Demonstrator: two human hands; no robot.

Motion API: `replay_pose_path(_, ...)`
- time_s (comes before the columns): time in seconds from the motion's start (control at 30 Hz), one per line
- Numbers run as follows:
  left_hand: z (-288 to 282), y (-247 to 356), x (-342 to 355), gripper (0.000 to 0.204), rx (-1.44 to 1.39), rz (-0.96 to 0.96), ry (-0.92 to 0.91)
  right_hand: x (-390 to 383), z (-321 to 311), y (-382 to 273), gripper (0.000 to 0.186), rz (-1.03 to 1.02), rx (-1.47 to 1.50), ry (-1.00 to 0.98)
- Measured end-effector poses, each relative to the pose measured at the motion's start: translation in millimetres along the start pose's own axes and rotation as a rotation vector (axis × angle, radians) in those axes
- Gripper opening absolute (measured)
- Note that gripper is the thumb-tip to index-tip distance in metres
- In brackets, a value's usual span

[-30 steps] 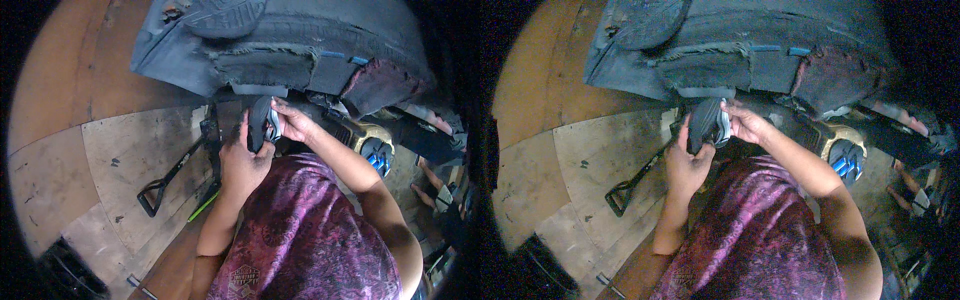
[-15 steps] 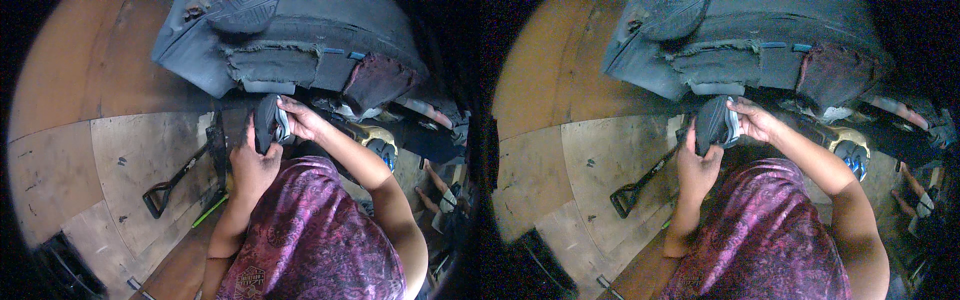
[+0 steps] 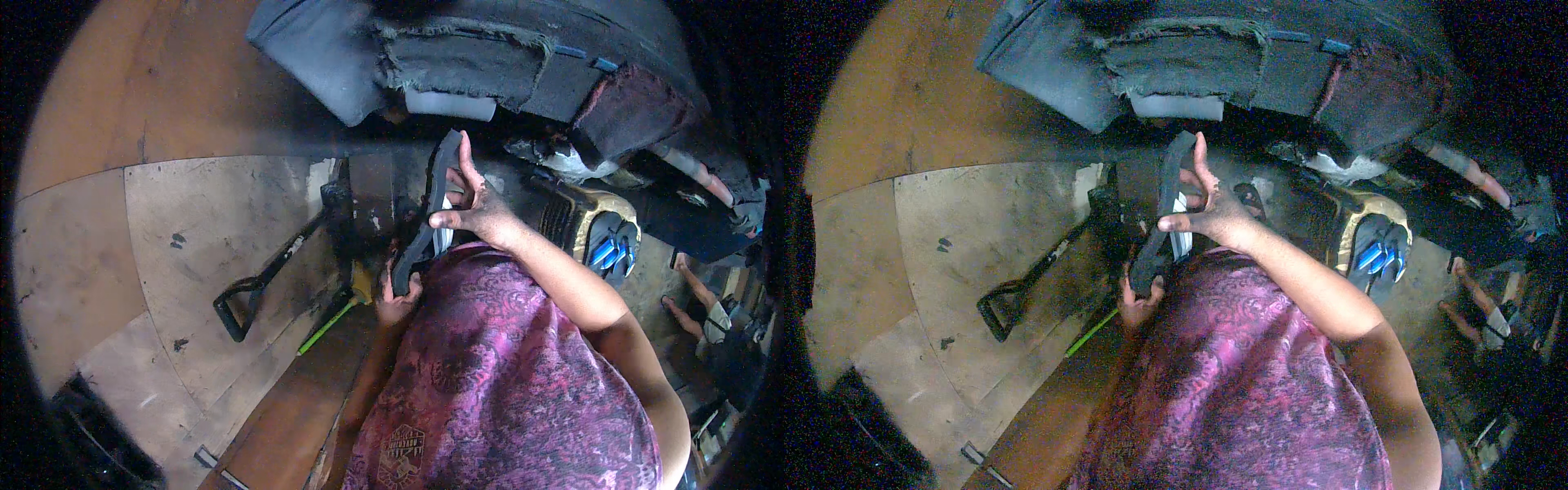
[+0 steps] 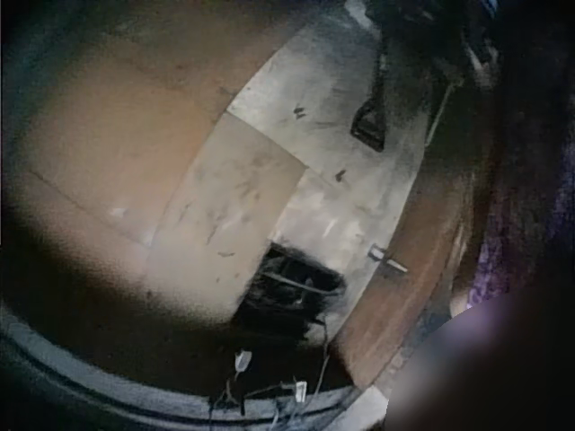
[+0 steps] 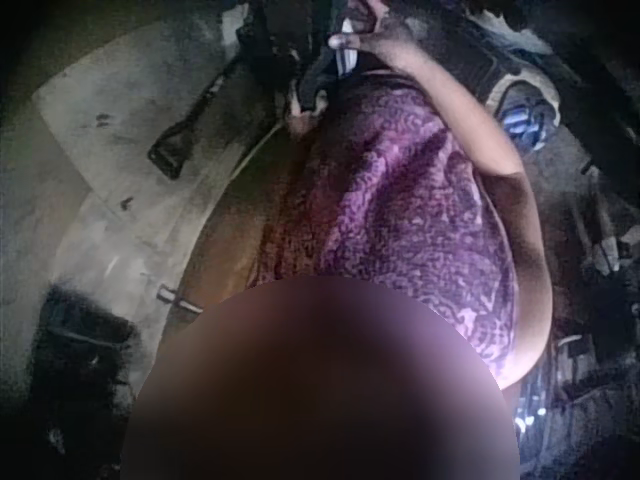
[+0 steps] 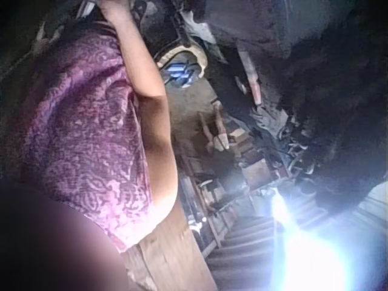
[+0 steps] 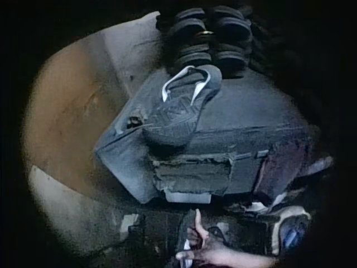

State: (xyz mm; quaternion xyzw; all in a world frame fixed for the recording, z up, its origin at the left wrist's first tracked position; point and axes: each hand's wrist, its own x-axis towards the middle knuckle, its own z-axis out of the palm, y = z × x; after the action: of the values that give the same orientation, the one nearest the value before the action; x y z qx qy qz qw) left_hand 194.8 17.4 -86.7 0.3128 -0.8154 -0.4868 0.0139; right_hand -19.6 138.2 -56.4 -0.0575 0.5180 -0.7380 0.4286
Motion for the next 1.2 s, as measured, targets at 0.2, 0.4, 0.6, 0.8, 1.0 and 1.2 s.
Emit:
replay_pose_path(0.2,-7,64,69,0.063,-0.215,0.404,-0.151,4,-11,-3,0.115,-0.031,0.001,-0.026)
replay_pose_path(0.4,-5,123,137,0.078,-0.675,0.110,-0.572,17,-15,4,0.110,-0.059,0.100,-0.116)
replay_pose_path(0.6,-15,137,144,0.084,-0.501,0.145,-0.685,24,-28,18,0.084,0.092,0.494,-0.137)
replay_pose_path(0.8,28,136,196,0.078,-0.478,-0.088,-0.739,49,-62,-3,0.040,0.099,0.440,0.007)
replay_pose_path(1.0,25,99,162,0.094,-0.789,-0.013,-0.757,27,-44,-16,0.102,0.154,-0.089,0.061)
replay_pose_path(1.2,13,81,149,0.115,-0.832,0.200,-0.835,3,-20,10,0.117,-0.196,-0.136,0.011)
